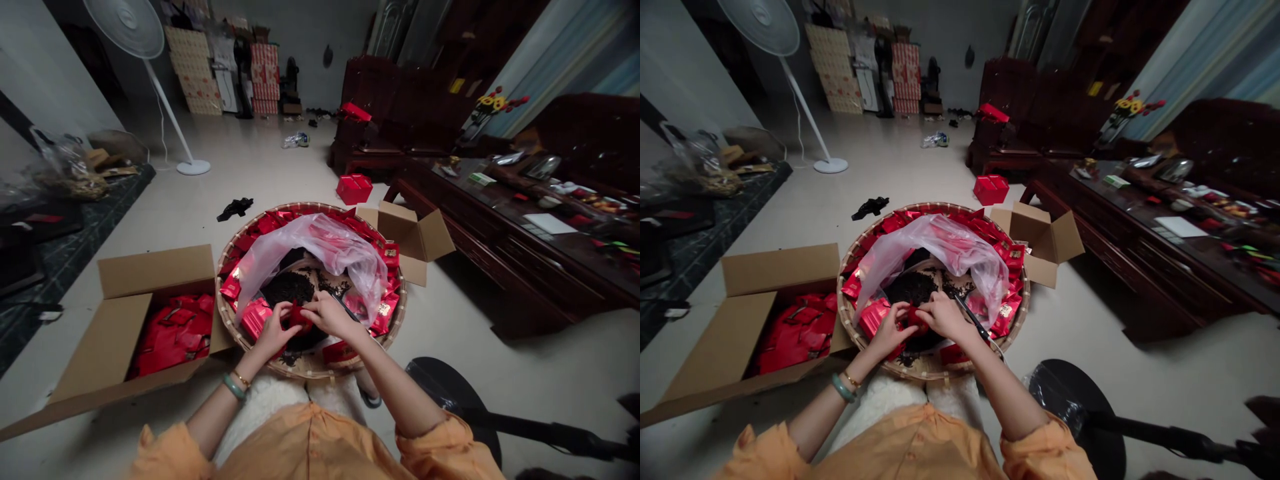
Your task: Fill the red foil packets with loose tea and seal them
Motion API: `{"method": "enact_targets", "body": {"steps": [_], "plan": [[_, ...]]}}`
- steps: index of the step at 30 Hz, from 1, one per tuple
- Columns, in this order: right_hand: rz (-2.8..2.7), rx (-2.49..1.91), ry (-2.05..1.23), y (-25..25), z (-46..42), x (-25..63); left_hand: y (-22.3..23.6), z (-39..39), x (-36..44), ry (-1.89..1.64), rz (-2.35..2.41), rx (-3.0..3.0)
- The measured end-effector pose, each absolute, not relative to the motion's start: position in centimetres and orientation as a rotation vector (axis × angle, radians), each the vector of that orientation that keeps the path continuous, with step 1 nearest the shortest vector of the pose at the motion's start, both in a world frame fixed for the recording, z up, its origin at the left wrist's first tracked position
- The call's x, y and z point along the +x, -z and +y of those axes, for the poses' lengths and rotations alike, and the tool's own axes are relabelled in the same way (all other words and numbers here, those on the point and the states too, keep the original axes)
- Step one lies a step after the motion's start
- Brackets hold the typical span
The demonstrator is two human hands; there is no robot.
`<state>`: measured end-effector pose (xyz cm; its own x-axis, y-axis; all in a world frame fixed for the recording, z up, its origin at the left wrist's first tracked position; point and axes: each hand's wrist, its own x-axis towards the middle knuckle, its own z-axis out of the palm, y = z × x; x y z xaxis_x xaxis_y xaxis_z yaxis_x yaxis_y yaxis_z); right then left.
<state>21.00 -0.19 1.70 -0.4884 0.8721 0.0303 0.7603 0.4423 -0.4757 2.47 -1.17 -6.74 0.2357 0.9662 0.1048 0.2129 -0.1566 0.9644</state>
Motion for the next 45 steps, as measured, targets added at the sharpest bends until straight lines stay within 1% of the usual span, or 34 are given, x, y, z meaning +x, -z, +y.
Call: {"method": "enact_targets", "body": {"steps": [4,7,11,18,23,28,32,35,37,39,42,45], "plan": [[-2.115,-1.447,-0.630,-0.7,0.2,20.6,7.8,-1.7,3.2,-1.176,1.199,1.541],[-1.921,-1.442,-0.736,0.1,0.2,20.4,7.9,-1.9,3.8,-1.278,1.286,1.603],[-1.779,-1.438,-0.829,0.8,-0.1,20.2,7.5,-2.1,4.3,-1.277,1.357,1.743],[-1.455,-1.332,-0.972,2.0,-0.3,19.7,6.4,-2.4,4.3,-1.299,1.254,1.830],[-1.626,-1.298,-0.884,0.8,-0.7,19.5,6.7,-2.3,4.4,-1.204,1.231,1.598],[-1.955,-1.291,-0.787,-1.6,-0.6,20.6,6.8,-2.0,4.4,-1.310,1.252,1.456],[-2.191,-1.320,-0.850,-2.0,-0.1,21.5,6.4,-2.2,4.2,-1.298,1.286,1.417],[-2.269,-1.336,-0.871,-1.8,-0.1,21.5,6.3,-2.3,4.2,-1.257,1.304,1.386],[-2.267,-1.313,-0.850,-1.8,-0.3,21.3,6.1,-2.3,4.1,-1.194,1.248,1.375],[-2.263,-1.258,-0.847,-2.3,-0.6,21.1,5.9,-2.3,4.1,-1.052,1.181,1.413],[-2.278,-1.220,-0.918,-3.6,-1.1,21.1,5.4,-2.2,4.1,-0.851,1.173,1.489],[-2.332,-1.265,-1.001,-5.2,-1.1,21.5,5.4,-2.2,3.9,-0.813,1.197,1.568]]}}
